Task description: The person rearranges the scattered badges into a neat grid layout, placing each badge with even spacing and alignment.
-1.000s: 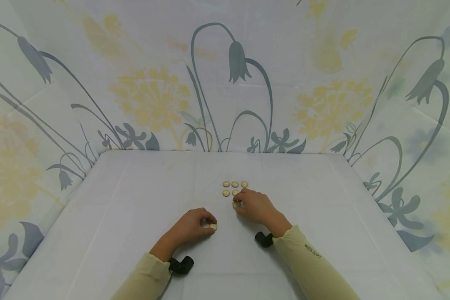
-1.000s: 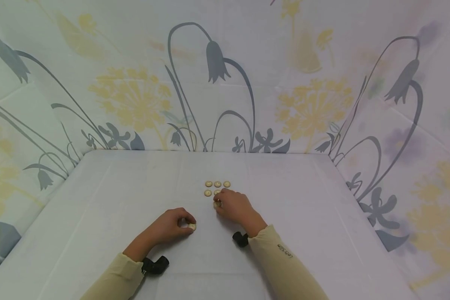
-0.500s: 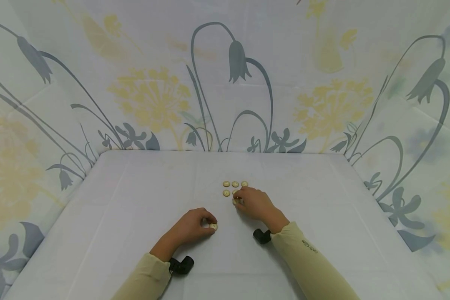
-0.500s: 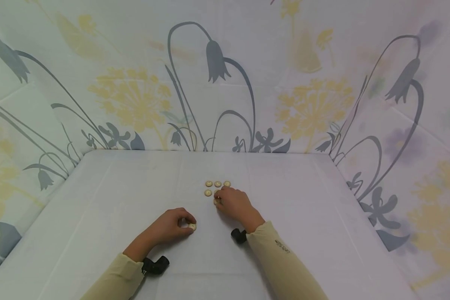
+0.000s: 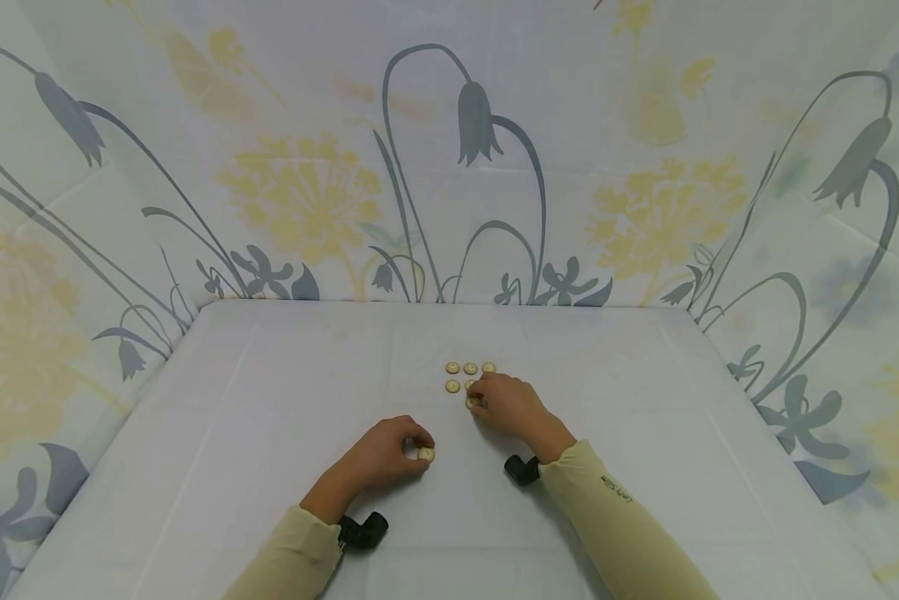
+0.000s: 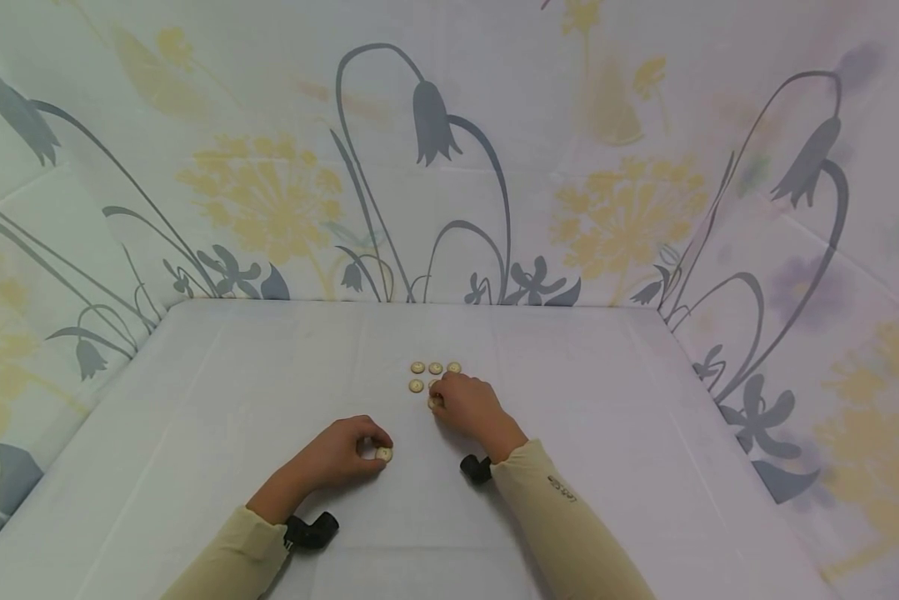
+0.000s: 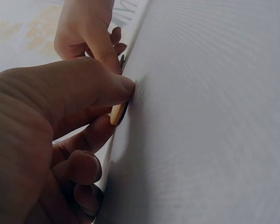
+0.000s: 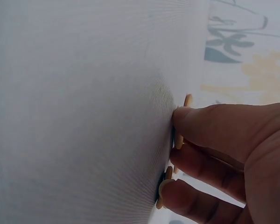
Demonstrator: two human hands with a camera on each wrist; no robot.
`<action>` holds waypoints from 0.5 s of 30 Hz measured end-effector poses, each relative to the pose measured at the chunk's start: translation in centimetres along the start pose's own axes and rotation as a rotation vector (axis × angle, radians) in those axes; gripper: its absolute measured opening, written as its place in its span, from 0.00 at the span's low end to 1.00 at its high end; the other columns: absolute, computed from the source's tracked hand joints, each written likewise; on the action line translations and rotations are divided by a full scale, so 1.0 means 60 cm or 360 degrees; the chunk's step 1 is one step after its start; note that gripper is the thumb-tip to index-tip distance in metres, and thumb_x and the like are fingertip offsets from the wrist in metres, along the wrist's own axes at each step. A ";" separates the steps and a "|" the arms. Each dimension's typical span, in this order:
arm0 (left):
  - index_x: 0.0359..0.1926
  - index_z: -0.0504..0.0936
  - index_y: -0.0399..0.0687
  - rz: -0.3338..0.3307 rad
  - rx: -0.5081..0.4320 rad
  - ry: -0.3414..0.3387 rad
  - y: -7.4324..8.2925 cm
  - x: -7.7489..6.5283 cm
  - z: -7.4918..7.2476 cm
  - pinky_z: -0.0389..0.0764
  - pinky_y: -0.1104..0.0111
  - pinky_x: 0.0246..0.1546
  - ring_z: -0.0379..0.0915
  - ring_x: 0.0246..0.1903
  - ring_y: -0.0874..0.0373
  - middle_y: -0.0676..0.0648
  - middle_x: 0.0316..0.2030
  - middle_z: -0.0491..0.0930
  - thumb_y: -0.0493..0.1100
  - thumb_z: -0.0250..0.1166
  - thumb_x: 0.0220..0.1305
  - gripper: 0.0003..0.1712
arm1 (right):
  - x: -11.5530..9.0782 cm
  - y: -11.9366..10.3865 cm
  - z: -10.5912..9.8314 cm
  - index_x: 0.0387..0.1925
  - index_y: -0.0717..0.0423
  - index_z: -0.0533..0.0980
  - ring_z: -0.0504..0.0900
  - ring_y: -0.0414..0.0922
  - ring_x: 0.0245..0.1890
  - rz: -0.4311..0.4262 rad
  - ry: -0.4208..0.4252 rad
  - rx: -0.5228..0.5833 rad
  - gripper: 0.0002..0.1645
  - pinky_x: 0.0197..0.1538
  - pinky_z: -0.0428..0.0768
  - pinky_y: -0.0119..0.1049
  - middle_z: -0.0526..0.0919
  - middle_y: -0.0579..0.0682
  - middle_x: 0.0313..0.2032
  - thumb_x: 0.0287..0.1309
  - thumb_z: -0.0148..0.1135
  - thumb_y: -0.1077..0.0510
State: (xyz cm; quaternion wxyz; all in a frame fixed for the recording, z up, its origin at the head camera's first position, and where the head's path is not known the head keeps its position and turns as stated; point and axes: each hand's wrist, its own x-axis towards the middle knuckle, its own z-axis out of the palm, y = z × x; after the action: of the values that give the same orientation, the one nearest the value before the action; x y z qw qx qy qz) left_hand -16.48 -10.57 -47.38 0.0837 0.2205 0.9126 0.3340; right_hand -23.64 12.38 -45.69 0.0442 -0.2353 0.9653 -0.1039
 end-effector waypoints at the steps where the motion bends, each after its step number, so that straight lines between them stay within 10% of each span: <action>1: 0.39 0.85 0.52 0.0001 -0.0002 -0.0001 0.000 0.000 0.000 0.74 0.64 0.42 0.72 0.38 0.62 0.57 0.36 0.79 0.42 0.69 0.56 0.08 | 0.001 0.000 0.000 0.47 0.48 0.83 0.81 0.43 0.41 0.0005 -0.0004 0.0006 0.14 0.43 0.79 0.42 0.83 0.43 0.43 0.61 0.64 0.50; 15: 0.36 0.84 0.51 0.0069 0.0051 0.0004 0.001 0.003 0.000 0.75 0.63 0.43 0.73 0.37 0.61 0.57 0.34 0.79 0.41 0.68 0.56 0.06 | 0.002 -0.001 -0.003 0.46 0.48 0.84 0.79 0.43 0.39 0.0059 -0.0013 0.0083 0.13 0.41 0.78 0.40 0.82 0.44 0.41 0.60 0.65 0.52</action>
State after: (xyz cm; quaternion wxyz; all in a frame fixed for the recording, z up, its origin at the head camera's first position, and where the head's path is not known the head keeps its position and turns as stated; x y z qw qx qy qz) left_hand -16.63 -10.42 -47.35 0.0717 0.2412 0.9129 0.3215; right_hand -23.77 12.30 -45.48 0.0562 -0.2166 0.9663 -0.1274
